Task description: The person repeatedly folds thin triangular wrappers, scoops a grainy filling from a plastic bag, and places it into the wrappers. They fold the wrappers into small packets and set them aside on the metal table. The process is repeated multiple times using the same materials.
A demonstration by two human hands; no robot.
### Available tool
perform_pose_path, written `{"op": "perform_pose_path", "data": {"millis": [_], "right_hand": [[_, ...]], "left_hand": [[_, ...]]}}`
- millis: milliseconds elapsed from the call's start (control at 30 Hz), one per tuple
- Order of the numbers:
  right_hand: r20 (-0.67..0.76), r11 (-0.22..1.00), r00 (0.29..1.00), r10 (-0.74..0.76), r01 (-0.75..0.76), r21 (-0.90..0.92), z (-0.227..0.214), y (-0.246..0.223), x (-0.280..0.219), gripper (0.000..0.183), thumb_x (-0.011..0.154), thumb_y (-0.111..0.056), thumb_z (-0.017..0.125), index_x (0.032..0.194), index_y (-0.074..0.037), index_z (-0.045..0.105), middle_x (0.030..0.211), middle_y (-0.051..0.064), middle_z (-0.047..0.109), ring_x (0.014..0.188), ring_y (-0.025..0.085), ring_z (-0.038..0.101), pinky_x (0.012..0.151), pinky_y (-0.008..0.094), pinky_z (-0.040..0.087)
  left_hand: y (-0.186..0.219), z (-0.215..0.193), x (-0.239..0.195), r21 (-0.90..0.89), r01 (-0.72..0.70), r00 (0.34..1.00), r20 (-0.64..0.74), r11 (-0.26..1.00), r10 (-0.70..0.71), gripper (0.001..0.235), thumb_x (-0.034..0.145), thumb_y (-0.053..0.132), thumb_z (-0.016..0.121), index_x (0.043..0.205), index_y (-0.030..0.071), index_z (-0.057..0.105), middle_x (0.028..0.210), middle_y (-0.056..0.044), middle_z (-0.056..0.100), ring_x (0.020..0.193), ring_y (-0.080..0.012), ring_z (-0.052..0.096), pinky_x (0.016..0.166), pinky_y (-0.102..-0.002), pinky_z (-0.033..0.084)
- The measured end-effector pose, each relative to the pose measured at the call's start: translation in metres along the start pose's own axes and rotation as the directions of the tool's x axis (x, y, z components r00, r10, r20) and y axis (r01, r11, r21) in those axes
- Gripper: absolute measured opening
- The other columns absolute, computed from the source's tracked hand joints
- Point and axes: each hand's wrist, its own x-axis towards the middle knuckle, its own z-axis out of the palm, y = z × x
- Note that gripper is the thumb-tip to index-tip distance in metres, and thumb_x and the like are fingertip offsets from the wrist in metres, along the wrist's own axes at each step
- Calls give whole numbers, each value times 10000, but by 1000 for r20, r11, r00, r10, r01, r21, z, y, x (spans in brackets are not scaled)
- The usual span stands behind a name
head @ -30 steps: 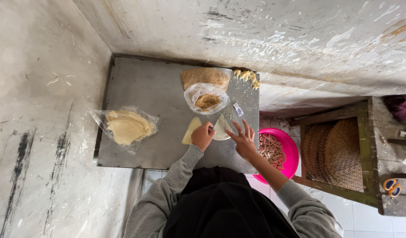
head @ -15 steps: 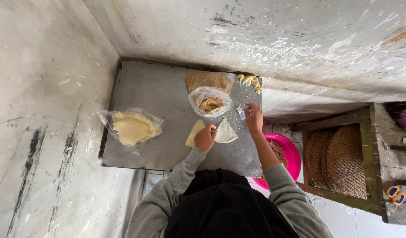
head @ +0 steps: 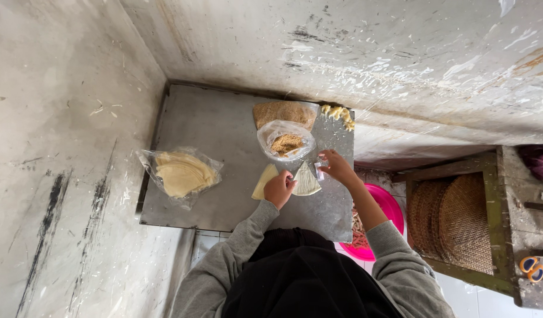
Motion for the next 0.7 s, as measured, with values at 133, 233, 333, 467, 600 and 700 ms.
{"op": "perform_pose_path", "data": {"millis": [133,233,333,467,600,700], "right_hand": [[114,998,993,-27,33,-56,7,-14,-6,366,895,-161,732,1239,-99,621,1290,123,625,1000,247,704,907,373,564],[99,995,992,-82,87,-46,17,-1,-5,242,920,-136,712,1147,-84,645,1196,121,674,1000,237,706,902,380,580],[95,997,993,-75,78,-27,14,12,1,165,977,-128,668,1136,-87,652,1125,104,717,1004,225,702,899,369,584],[-107,971,992,60,-33,237,1,4,7,243,989,-88,629,1203,-102,743,1064,139,699,888,214,728,804,358,593],[-345,852,921,179,30,523,16,-35,22,205,934,-114,708,1127,-104,777,1091,91,740,875,137,767,755,295,619],[-480,938,870,117,62,340,37,-67,30,187,909,-112,771,1090,-82,805,997,126,755,823,183,754,744,298,609]], "left_hand": [[7,-2,2,-6,35,999,35,999,-35,238,894,305,766,948,97,665,785,-23,731,687,-198,703,625,-353,545],[8,-5,1,-29,36,998,56,999,-34,235,885,296,770,947,94,667,791,-24,730,700,-200,706,635,-354,547],[9,-6,0,-34,11,999,48,999,-10,210,885,275,763,945,96,670,799,-19,734,719,-202,708,643,-358,546],[11,-11,2,-44,12,999,50,999,-10,193,893,262,754,948,95,674,799,-22,733,732,-209,709,647,-366,544],[14,-13,2,-21,46,995,86,999,-44,196,902,266,750,959,92,682,795,-33,727,727,-223,706,655,-375,543],[18,-15,1,-34,15,997,71,999,-13,183,894,251,743,960,89,687,811,-32,735,751,-225,709,658,-377,543]]}}
